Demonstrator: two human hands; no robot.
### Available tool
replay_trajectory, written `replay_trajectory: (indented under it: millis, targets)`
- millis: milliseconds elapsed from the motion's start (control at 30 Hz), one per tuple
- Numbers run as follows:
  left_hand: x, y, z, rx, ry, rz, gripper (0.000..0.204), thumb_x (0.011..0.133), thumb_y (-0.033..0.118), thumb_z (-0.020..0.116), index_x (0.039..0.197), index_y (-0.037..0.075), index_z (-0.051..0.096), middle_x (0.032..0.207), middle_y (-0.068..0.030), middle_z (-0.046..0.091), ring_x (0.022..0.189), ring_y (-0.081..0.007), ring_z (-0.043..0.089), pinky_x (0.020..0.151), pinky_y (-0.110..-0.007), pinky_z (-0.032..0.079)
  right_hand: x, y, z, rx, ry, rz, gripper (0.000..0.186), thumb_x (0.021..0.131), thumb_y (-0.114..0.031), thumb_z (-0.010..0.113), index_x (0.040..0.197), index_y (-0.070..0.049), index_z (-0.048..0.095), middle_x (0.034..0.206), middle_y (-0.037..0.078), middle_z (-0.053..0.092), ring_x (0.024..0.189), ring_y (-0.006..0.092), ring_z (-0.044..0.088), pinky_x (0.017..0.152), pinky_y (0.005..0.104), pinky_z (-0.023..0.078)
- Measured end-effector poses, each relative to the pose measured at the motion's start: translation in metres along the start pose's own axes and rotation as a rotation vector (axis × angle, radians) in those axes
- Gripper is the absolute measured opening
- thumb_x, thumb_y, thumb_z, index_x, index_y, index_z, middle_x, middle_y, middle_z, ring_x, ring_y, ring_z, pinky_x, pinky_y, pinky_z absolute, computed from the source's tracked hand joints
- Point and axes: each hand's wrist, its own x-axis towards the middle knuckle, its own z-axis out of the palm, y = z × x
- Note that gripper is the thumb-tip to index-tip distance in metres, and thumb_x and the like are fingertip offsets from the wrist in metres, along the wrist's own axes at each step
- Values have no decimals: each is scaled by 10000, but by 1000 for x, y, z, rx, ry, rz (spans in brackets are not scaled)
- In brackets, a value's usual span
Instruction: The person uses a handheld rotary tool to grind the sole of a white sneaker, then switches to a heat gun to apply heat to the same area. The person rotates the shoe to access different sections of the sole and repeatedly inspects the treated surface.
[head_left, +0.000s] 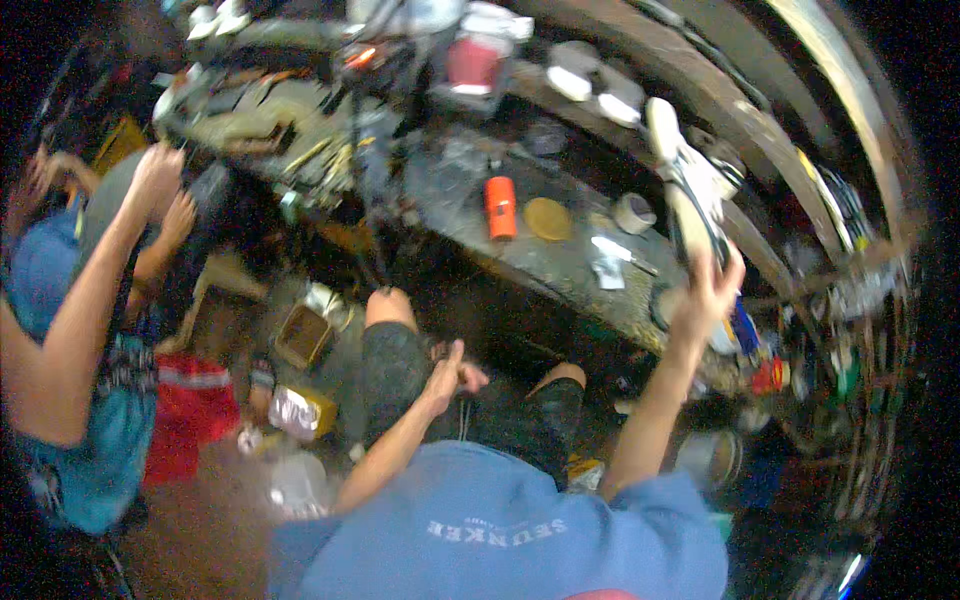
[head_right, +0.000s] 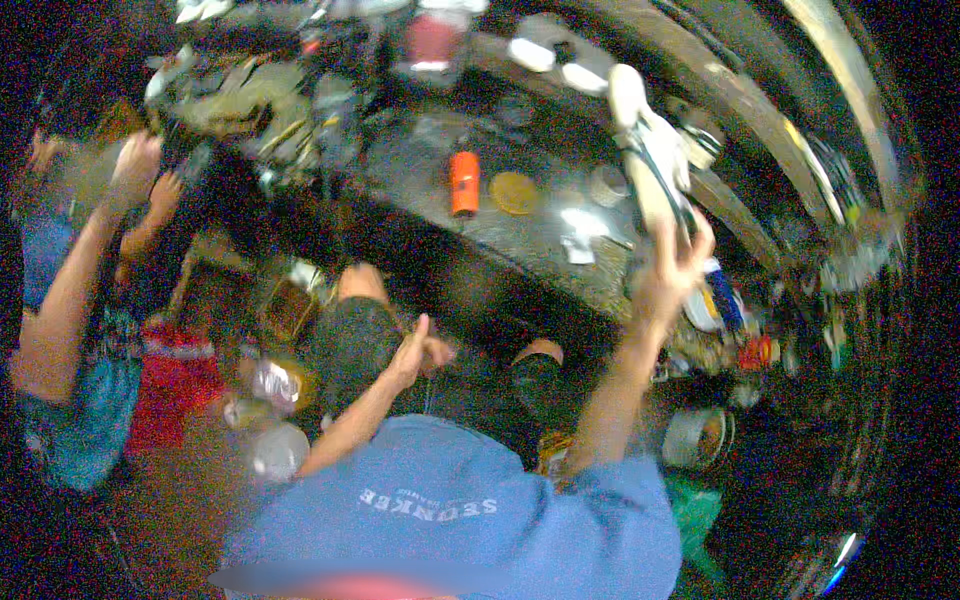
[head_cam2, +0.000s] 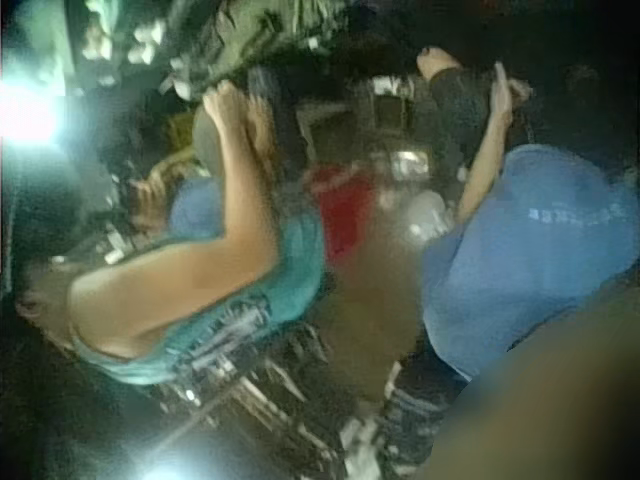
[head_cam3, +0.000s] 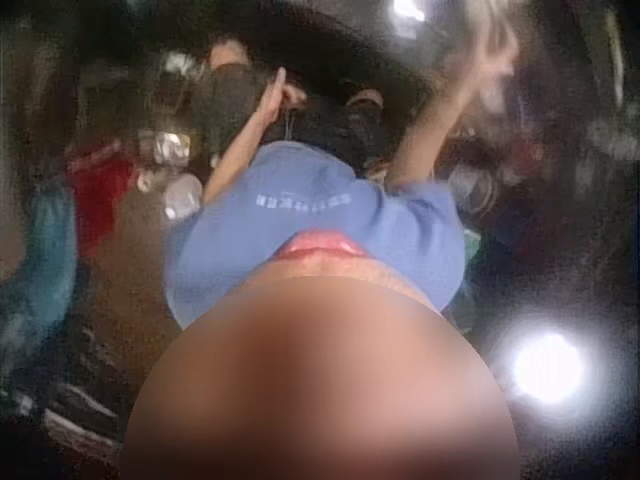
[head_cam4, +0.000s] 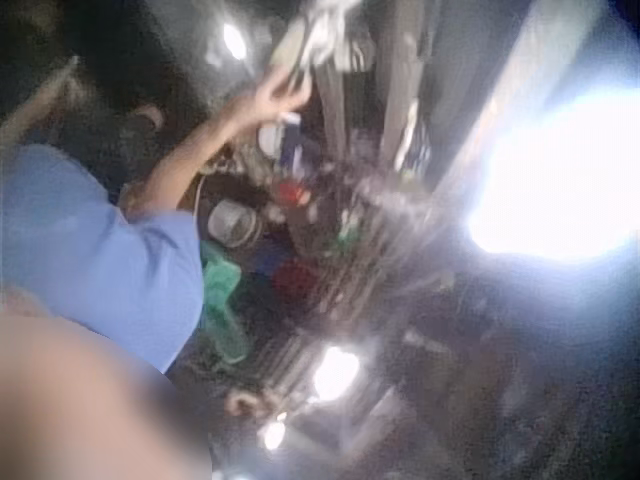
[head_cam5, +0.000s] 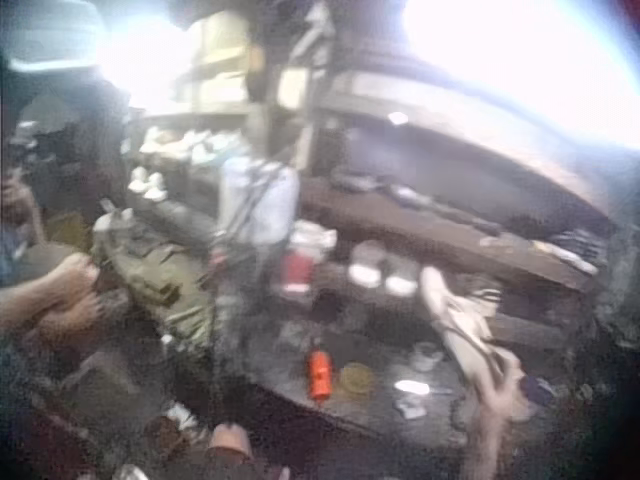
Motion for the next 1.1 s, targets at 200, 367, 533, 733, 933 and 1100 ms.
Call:
replay_trajectory:
  millis: [200,367,533,733,933,1100]
  targets:
    - [-43,96,73,-274,-428,680,892,904,426,852,1614,95,425,1595,-152,518,1513,-284,434,1279,-455,282,-151,-25,-35,887,-10,817,657,1047,-494,507,1489,-10,528,1300,198,692,979,337,718,894,460,598]
    - [-67,165,54,-11,-364,734,1211,680,493,990,1620,27,386,1614,-179,489,1479,-319,476,1254,-485,348,-229,-31,18,1239,-464,1552,686,1032,-564,500,1417,0,561,1216,244,695,888,345,721,648,417,614]
    - [-139,145,-16,-350,53,774,1029,757,431,865,1585,18,416,1497,-169,593,1365,-366,597,1158,-533,495,-186,-49,107,70,-1020,701,611,1107,-504,501,1456,-4,552,1320,127,678,1157,208,642,1018,405,515]
    - [-191,101,-65,-391,376,849,928,805,411,823,1543,-15,454,1395,-168,658,1254,-300,672,1075,-439,550,-148,-97,295,390,-1368,-200,678,983,-405,745,1486,4,547,1453,220,617,1305,329,626,1118,434,496]
    - [-215,83,-74,-390,537,908,878,855,421,818,1535,-14,473,1413,-127,650,1276,-258,648,1101,-399,509,-91,-15,512,-420,-1118,-227,499,937,-428,743,1136,28,784,1080,232,791,1025,347,765,915,442,577]
    - [-226,73,-87,-455,552,859,823,879,360,805,1541,-2,477,1418,-122,652,1263,-261,657,1096,-404,518,-81,-37,519,-378,-1398,-230,549,982,-441,730,1227,50,742,1116,177,773,1037,284,738,945,443,573]
